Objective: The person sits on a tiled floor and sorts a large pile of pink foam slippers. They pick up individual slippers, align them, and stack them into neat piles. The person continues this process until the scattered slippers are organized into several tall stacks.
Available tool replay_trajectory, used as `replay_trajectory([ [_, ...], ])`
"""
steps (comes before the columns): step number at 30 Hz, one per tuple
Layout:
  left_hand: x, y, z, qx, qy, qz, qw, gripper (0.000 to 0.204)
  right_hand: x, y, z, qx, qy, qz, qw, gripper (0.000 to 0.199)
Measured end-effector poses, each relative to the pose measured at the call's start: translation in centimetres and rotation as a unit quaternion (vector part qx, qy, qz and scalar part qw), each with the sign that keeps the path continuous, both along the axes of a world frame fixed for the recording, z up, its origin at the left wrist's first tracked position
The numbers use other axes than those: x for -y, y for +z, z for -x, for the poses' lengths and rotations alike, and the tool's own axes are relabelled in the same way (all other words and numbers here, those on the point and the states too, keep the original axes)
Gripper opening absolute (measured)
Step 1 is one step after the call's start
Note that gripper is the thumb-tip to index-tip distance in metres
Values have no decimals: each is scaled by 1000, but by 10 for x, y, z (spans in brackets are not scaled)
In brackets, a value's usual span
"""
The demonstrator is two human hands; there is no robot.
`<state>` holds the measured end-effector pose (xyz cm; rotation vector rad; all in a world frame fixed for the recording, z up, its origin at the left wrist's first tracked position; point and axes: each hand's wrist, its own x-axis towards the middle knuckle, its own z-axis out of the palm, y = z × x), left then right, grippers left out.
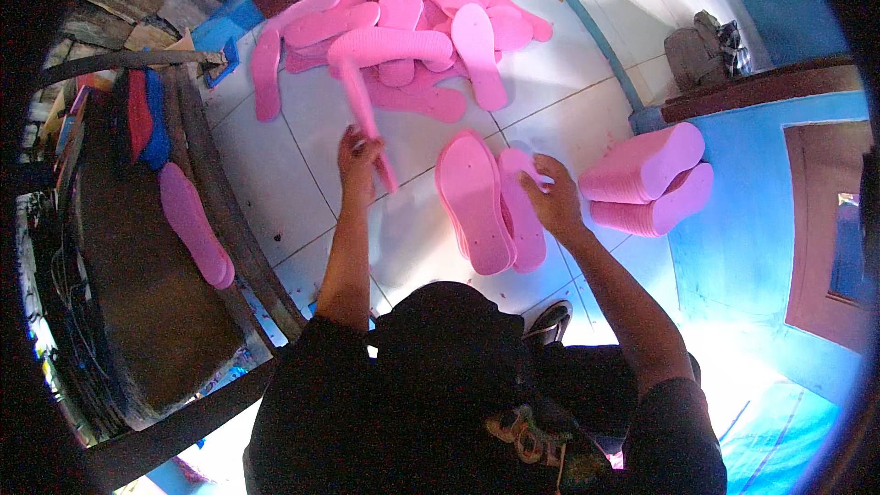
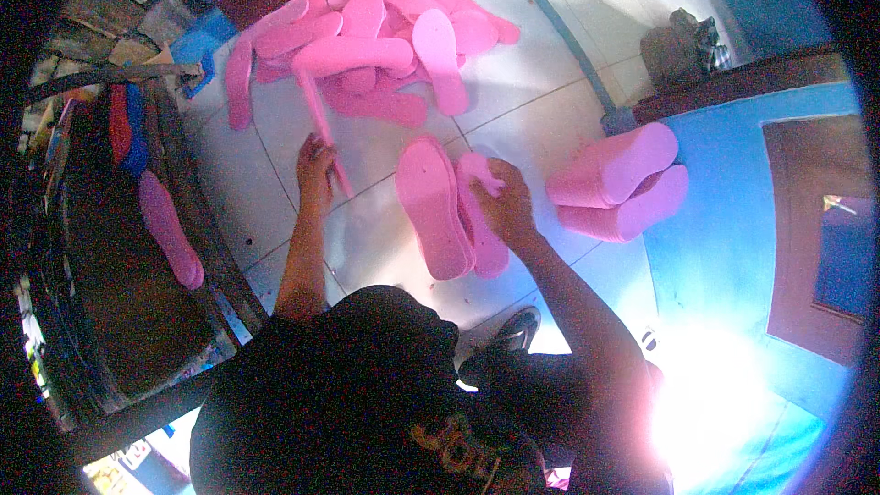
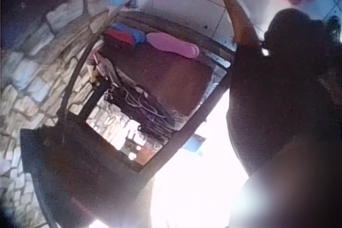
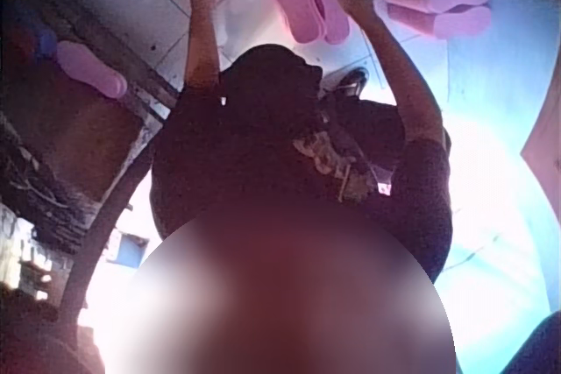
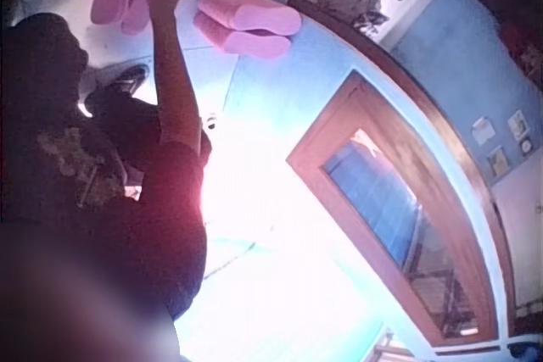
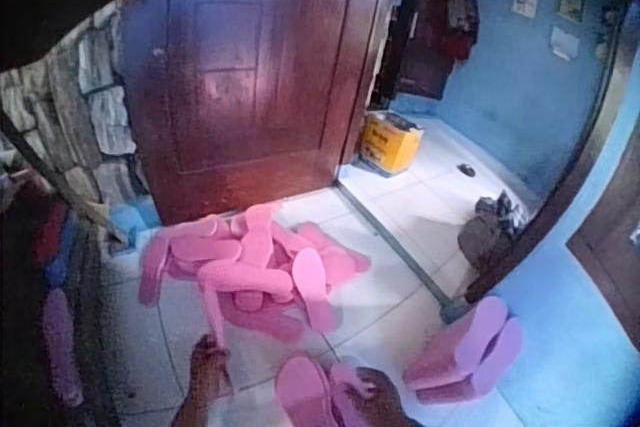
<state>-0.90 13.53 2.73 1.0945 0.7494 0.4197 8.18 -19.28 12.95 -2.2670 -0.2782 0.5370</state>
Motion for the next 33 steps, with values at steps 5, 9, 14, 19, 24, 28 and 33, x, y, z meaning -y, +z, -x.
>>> replay_trajectory([
  [5,113,64,10,119,-240,130,955,77,-79,31,18,-13,13,-211,977,72],
  [9,118,94,-8,150,-433,-340,821,76,-45,46,-13,-154,-98,-102,978,88],
  [14,48,54,-75,0,-206,-411,888,74,33,-15,0,22,-33,199,979,103],
  [19,4,49,-153,-133,-208,-638,730,108,14,-20,20,-57,-40,240,968,120],
  [24,-21,40,-198,-326,-275,-664,615,126,58,-2,13,35,54,176,982,102],
  [28,-39,15,-218,-374,-222,-615,658,122,81,38,17,44,130,172,975,95],
  [33,-45,-3,-207,-369,-160,-576,711,98,95,44,29,4,111,192,975,86],
])
